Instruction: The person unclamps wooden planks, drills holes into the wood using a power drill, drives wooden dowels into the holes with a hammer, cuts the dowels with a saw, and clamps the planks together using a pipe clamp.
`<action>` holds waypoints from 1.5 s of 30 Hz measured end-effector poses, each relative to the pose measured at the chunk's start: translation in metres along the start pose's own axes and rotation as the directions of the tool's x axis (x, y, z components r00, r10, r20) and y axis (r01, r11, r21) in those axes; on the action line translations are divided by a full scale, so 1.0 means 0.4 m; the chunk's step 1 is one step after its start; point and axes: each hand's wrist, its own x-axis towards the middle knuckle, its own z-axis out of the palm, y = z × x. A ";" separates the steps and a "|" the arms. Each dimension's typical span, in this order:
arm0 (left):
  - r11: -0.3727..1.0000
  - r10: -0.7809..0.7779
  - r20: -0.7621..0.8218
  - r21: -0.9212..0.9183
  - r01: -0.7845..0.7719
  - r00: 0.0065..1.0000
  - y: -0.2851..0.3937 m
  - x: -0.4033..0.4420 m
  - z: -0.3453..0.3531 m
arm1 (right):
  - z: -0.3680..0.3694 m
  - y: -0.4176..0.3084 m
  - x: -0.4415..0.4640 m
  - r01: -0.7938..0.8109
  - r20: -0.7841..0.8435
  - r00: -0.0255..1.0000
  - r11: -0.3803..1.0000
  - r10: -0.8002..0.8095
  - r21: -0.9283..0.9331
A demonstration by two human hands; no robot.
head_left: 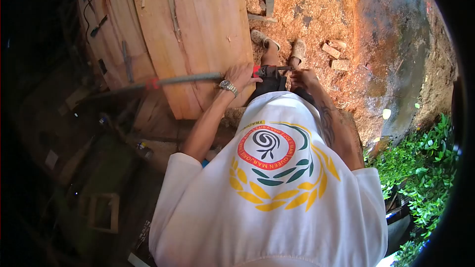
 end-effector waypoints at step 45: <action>0.974 0.147 -0.031 0.180 -0.139 0.989 0.046 0.122 0.188 | 0.080 -0.029 -0.083 0.373 0.103 0.885 0.558 -0.455 -0.741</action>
